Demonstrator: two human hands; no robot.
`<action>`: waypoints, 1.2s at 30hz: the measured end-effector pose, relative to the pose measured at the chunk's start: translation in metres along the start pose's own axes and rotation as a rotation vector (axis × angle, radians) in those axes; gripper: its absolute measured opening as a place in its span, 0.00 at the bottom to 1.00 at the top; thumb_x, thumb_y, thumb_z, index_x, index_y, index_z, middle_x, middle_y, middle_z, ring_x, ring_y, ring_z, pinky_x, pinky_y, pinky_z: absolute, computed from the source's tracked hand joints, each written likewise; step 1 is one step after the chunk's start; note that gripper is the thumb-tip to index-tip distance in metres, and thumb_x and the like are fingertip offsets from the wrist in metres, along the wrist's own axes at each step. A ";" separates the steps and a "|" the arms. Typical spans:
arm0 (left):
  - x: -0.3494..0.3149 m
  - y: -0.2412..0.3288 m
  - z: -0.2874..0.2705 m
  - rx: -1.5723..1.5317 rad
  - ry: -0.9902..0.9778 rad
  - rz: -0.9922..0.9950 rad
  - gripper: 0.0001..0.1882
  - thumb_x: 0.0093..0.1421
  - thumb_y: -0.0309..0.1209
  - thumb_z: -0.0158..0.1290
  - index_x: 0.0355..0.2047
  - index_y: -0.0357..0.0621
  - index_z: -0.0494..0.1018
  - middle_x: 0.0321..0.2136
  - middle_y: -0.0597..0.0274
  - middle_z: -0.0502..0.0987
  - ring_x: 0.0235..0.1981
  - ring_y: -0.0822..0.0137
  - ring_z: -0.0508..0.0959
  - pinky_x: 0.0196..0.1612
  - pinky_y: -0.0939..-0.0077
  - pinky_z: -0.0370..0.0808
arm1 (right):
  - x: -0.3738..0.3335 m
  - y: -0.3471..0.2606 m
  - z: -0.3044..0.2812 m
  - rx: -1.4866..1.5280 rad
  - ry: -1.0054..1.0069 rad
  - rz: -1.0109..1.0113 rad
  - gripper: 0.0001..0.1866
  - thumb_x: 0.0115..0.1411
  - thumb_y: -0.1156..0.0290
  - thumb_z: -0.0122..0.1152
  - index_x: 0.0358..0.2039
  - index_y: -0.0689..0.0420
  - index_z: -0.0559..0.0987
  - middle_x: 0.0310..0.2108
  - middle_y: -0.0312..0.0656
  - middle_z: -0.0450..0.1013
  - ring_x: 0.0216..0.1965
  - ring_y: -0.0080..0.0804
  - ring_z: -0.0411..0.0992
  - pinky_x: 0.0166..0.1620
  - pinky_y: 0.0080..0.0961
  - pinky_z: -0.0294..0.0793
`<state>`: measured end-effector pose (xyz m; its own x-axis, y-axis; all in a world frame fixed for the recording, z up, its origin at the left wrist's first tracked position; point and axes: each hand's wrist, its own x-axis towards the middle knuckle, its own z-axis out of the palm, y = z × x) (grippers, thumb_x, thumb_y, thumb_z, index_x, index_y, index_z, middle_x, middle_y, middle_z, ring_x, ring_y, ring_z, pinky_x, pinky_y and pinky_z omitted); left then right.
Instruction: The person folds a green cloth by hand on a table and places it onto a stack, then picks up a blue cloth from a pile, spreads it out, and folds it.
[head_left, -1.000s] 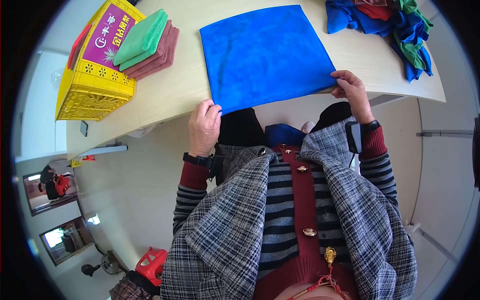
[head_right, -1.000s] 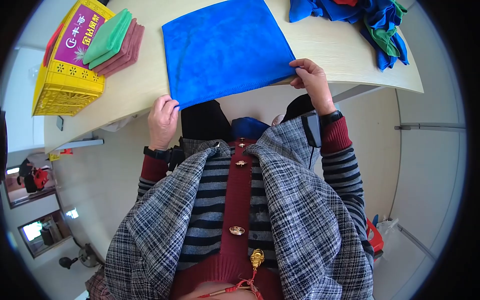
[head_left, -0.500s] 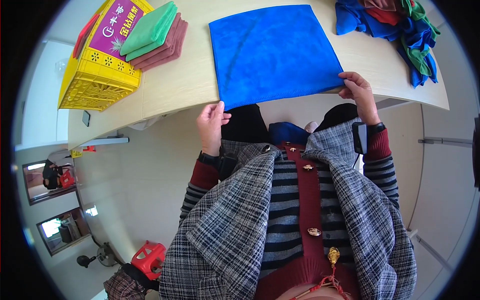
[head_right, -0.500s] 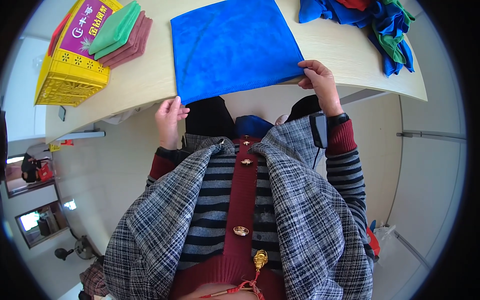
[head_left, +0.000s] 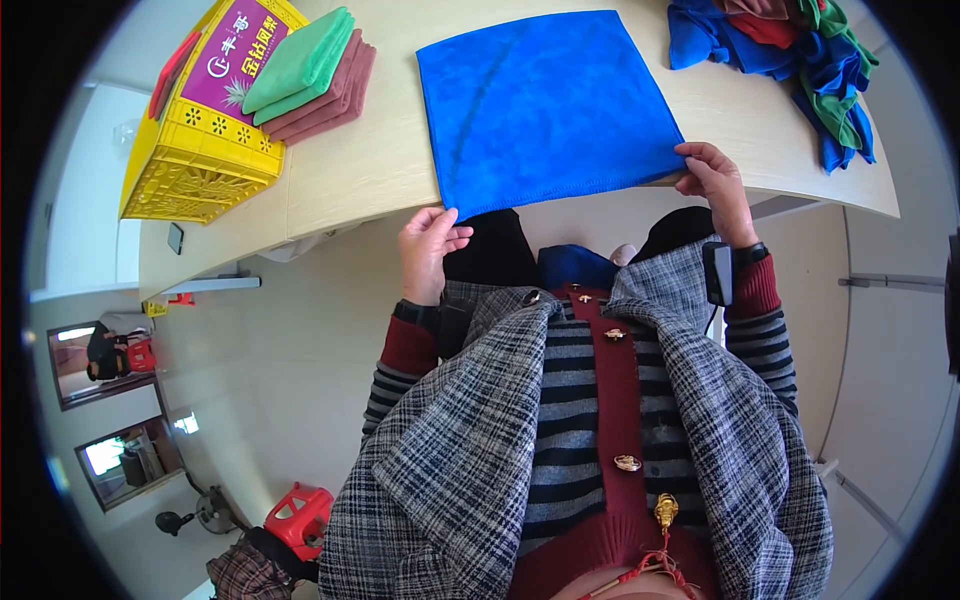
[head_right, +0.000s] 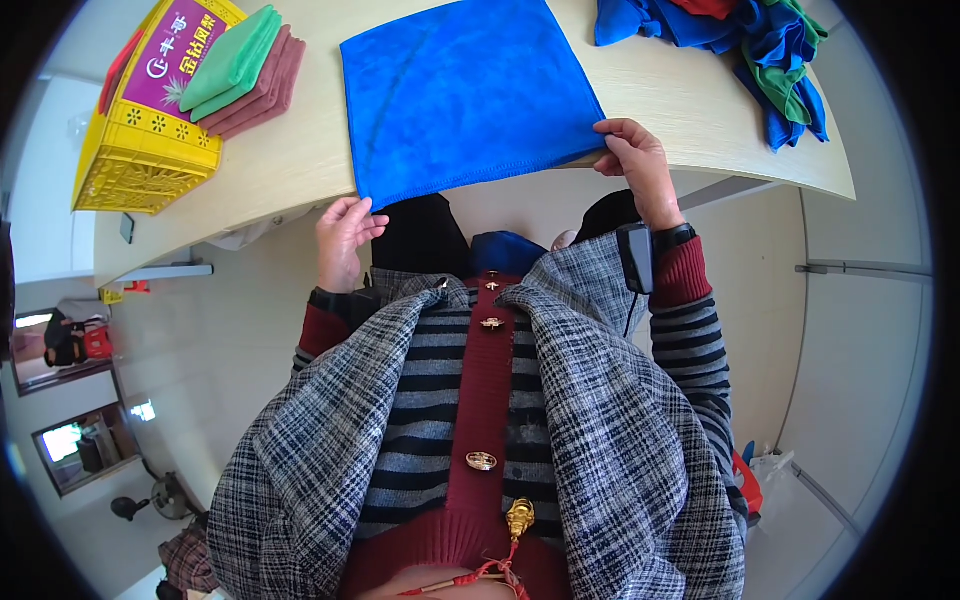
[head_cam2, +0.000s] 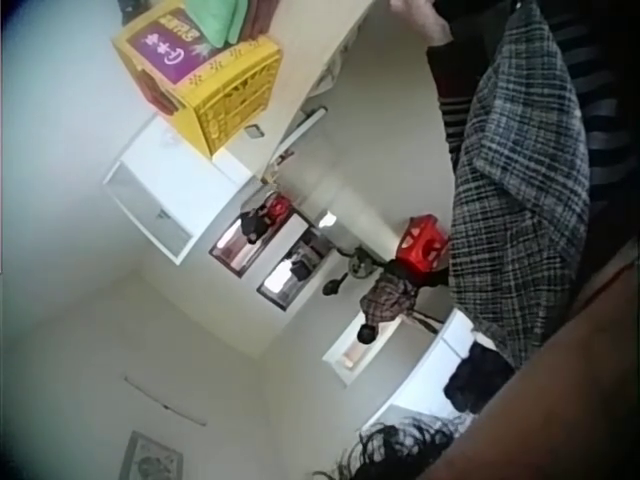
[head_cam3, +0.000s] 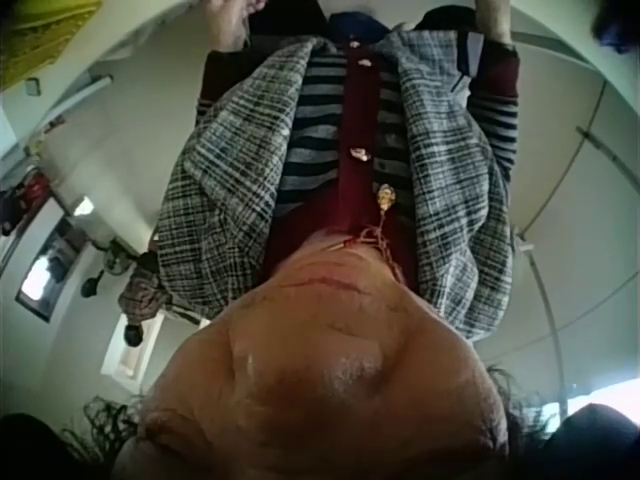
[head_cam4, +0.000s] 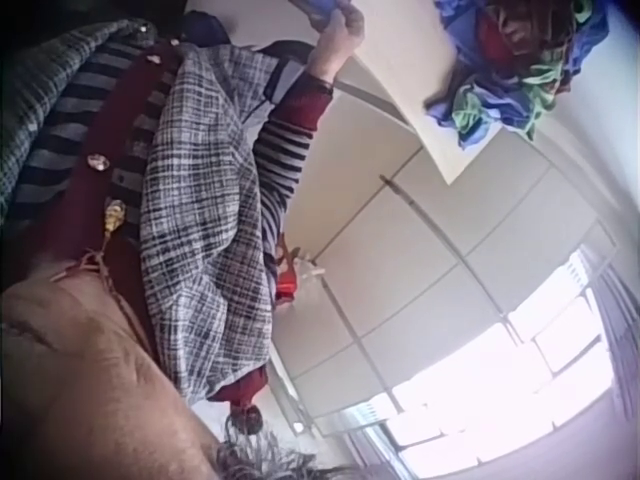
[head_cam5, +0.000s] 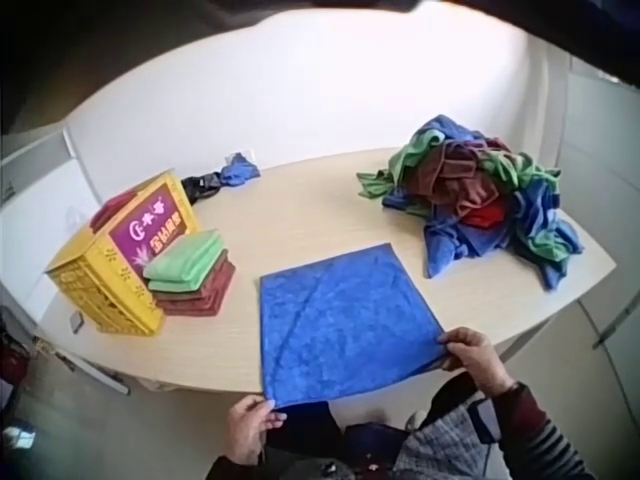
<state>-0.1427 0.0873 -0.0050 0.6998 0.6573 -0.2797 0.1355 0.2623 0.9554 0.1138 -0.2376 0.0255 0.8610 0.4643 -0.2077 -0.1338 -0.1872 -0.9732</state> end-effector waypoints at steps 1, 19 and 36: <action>0.000 0.000 -0.001 0.001 -0.001 0.000 0.07 0.64 0.31 0.57 0.33 0.39 0.75 0.28 0.62 0.79 0.28 0.69 0.82 0.32 0.78 0.79 | 0.000 0.000 0.000 -0.002 -0.002 -0.002 0.13 0.70 0.68 0.50 0.49 0.54 0.79 0.31 0.32 0.76 0.28 0.15 0.75 0.41 0.18 0.76; 0.018 0.126 -0.010 0.012 -0.147 0.227 0.05 0.63 0.27 0.55 0.36 0.42 0.71 0.29 0.65 0.77 0.27 0.72 0.78 0.33 0.78 0.77 | 0.004 -0.084 0.003 0.009 -0.095 -0.377 0.12 0.67 0.73 0.54 0.50 0.57 0.78 0.31 0.31 0.74 0.31 0.18 0.73 0.41 0.18 0.75; 0.018 0.277 0.009 0.375 -0.059 0.751 0.14 0.65 0.25 0.53 0.49 0.34 0.73 0.35 0.63 0.78 0.32 0.76 0.77 0.39 0.83 0.76 | 0.030 -0.239 -0.039 -0.402 -0.014 -0.913 0.10 0.68 0.70 0.58 0.48 0.55 0.79 0.34 0.32 0.77 0.34 0.15 0.74 0.42 0.11 0.75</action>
<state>-0.0863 0.1649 0.2559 0.7311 0.5227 0.4386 -0.1645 -0.4888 0.8567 0.1904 -0.2126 0.2559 0.5452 0.5858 0.5997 0.7548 -0.0316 -0.6552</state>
